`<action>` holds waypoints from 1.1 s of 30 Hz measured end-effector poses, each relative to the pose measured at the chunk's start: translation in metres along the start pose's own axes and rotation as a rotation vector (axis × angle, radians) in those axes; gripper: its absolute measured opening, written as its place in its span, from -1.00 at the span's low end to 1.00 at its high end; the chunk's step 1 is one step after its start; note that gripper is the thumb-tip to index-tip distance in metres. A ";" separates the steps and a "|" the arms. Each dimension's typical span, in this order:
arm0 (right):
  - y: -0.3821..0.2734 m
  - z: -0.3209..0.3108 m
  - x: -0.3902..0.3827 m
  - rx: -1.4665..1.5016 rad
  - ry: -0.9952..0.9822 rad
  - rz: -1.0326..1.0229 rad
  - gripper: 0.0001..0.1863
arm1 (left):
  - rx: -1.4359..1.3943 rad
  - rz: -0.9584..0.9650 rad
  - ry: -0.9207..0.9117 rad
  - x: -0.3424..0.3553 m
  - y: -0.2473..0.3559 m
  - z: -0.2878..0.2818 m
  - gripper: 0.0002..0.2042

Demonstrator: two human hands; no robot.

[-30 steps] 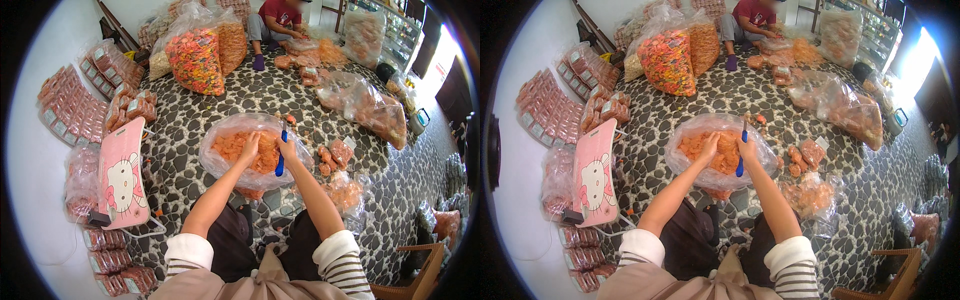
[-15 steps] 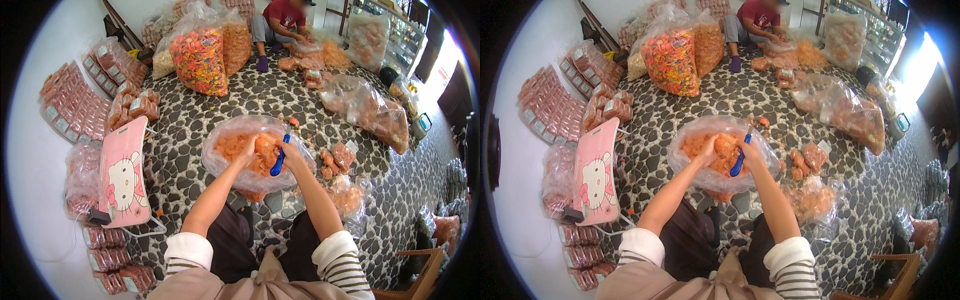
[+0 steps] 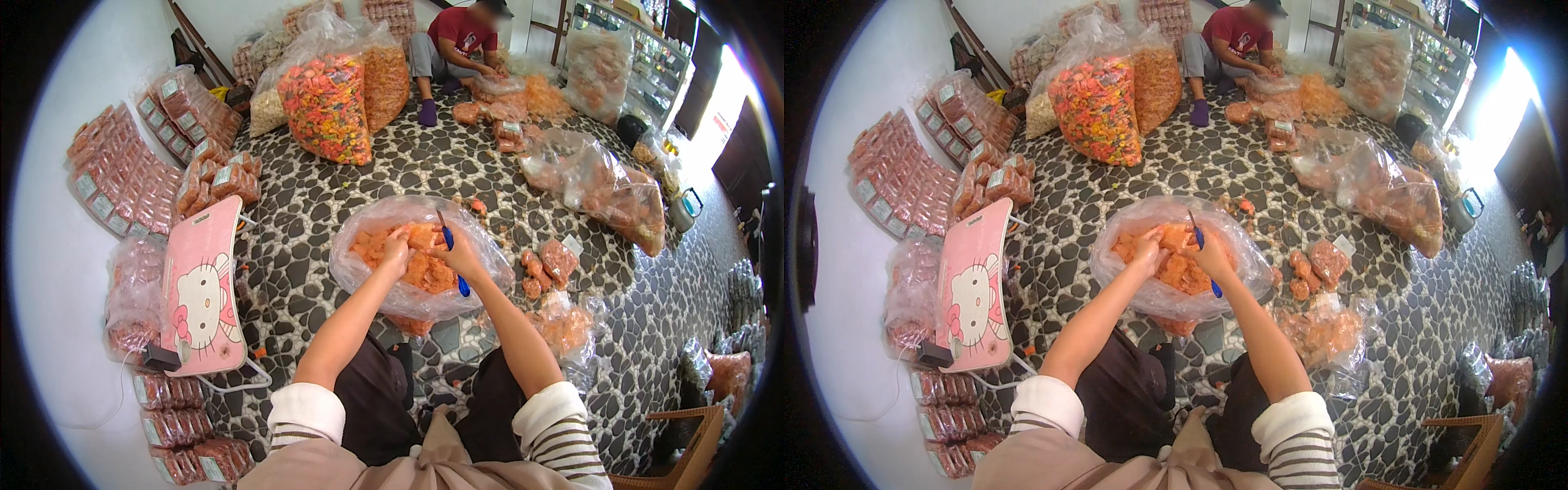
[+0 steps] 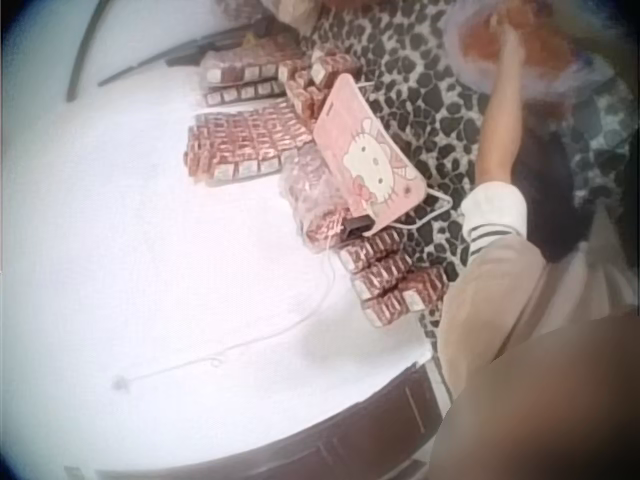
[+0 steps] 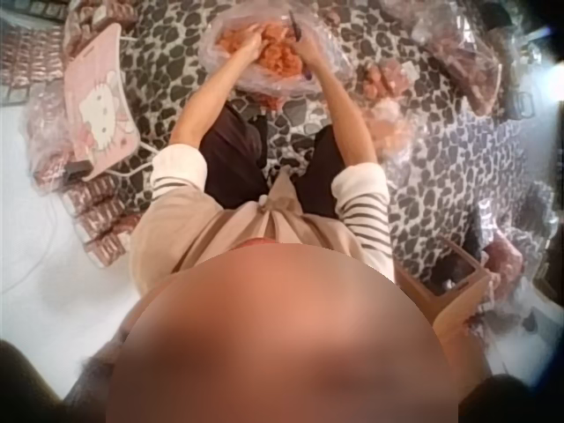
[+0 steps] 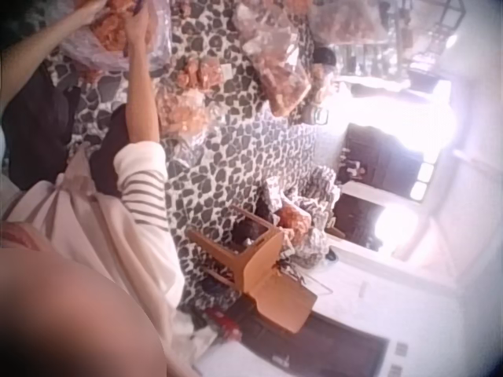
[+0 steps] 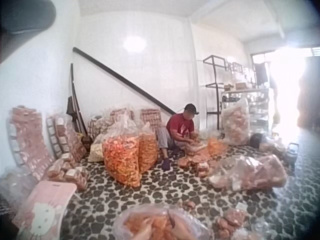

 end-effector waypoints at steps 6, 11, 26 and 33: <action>0.020 -0.008 -0.002 -0.198 0.245 0.219 -0.77 | 0.023 0.008 -0.360 -0.013 0.007 0.008 -0.70; 0.024 -0.012 0.002 -0.212 0.317 0.286 -0.80 | 0.296 0.292 -0.074 -0.019 0.012 0.005 -0.74; 0.056 -0.003 0.005 0.243 0.141 0.470 -0.80 | 0.483 0.092 -0.145 -0.016 0.004 0.011 -0.88; 0.050 -0.019 0.006 0.817 0.107 0.659 -0.77 | 0.357 0.070 -0.057 -0.006 0.007 0.003 -0.80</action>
Point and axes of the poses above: each hand's wrist, its own x-axis towards the middle knuckle, its own z-axis out of the palm, y = z × x, the point moved 1 cm from there along x, towards the middle knuckle, and after that the axes turned 8 degrees about -z, right-handed, at the moved point
